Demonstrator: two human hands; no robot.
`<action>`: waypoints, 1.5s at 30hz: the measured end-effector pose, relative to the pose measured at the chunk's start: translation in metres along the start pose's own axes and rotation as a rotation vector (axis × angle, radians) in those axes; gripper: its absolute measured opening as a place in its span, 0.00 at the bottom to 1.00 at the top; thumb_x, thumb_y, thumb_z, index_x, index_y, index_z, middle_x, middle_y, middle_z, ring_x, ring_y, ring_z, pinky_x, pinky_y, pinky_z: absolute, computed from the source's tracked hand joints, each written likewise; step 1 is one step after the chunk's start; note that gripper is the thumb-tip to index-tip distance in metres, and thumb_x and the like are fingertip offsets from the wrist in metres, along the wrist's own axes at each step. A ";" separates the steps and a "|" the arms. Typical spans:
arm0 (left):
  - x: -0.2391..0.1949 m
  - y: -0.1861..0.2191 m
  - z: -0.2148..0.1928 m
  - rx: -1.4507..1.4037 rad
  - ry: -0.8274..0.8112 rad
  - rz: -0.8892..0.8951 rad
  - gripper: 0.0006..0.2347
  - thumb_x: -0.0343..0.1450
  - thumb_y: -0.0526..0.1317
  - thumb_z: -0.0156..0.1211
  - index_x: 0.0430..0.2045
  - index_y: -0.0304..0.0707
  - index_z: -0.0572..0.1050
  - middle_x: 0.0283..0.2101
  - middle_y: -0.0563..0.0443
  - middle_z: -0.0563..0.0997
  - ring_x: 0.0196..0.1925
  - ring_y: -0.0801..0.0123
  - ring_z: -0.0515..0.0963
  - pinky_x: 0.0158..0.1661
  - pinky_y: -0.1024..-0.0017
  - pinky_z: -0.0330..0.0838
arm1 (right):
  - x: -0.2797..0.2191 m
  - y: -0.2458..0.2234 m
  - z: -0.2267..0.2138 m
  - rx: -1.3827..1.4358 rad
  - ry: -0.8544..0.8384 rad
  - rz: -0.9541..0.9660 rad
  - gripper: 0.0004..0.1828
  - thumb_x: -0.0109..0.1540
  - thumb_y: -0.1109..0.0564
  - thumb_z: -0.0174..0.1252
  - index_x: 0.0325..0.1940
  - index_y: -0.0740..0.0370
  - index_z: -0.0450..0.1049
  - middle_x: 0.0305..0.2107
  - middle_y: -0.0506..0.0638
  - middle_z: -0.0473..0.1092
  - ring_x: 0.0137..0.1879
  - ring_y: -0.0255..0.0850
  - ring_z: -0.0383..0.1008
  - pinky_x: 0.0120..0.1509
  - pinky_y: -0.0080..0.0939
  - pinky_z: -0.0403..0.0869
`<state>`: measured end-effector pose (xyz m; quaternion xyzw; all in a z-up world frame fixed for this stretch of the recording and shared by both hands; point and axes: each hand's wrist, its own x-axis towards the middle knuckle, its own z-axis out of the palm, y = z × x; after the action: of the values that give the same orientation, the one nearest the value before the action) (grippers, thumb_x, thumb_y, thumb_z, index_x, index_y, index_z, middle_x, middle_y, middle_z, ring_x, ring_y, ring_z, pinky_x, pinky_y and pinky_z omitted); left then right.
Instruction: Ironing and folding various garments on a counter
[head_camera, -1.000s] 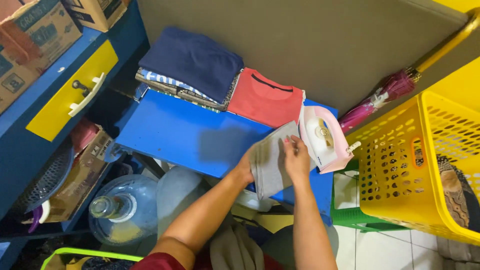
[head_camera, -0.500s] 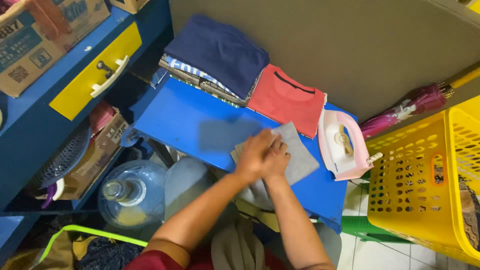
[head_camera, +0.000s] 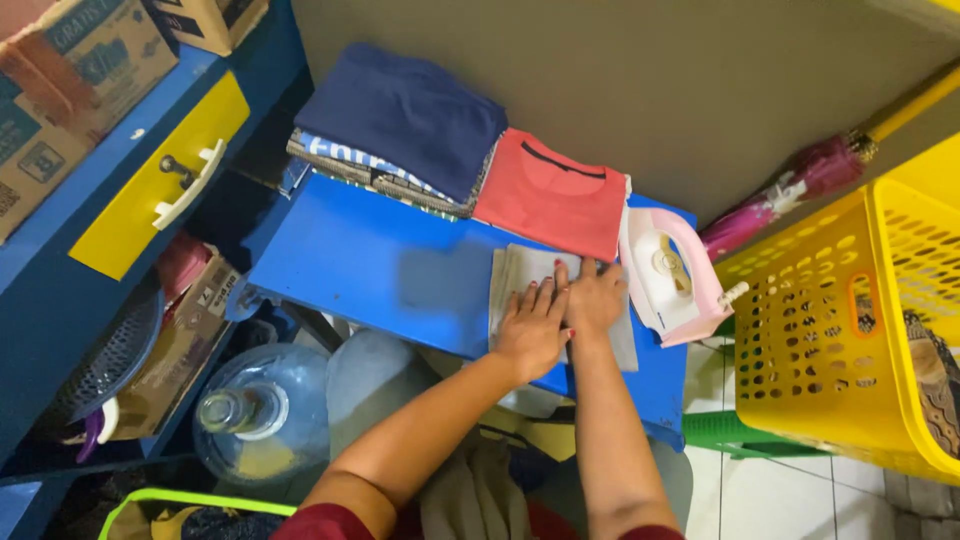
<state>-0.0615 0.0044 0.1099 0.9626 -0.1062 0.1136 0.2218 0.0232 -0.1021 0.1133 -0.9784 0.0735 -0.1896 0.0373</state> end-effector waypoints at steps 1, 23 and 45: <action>-0.004 0.002 -0.011 -0.050 -0.142 -0.044 0.29 0.75 0.55 0.48 0.72 0.48 0.55 0.73 0.35 0.60 0.74 0.43 0.60 0.68 0.37 0.48 | 0.000 0.003 -0.003 0.084 -0.081 -0.015 0.28 0.62 0.31 0.57 0.59 0.47 0.76 0.48 0.59 0.65 0.54 0.62 0.71 0.51 0.60 0.78; -0.019 -0.028 -0.034 -0.059 0.496 0.293 0.10 0.66 0.40 0.61 0.37 0.35 0.77 0.43 0.43 0.75 0.50 0.50 0.74 0.49 0.53 0.69 | 0.096 0.124 -0.150 0.134 -0.097 0.014 0.24 0.63 0.47 0.64 0.61 0.59 0.75 0.40 0.69 0.78 0.47 0.72 0.76 0.49 0.66 0.72; -0.062 -0.072 0.020 -0.239 0.620 0.299 0.03 0.70 0.35 0.59 0.30 0.36 0.77 0.38 0.43 0.77 0.47 0.47 0.79 0.48 0.57 0.74 | 0.027 -0.030 -0.138 -0.025 -0.473 -0.318 0.32 0.59 0.45 0.58 0.69 0.34 0.67 0.44 0.58 0.79 0.53 0.58 0.80 0.54 0.59 0.79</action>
<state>-0.0991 0.0677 0.0466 0.8234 -0.1860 0.4182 0.3355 0.0003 -0.0834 0.2535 -0.9951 -0.0893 0.0412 0.0113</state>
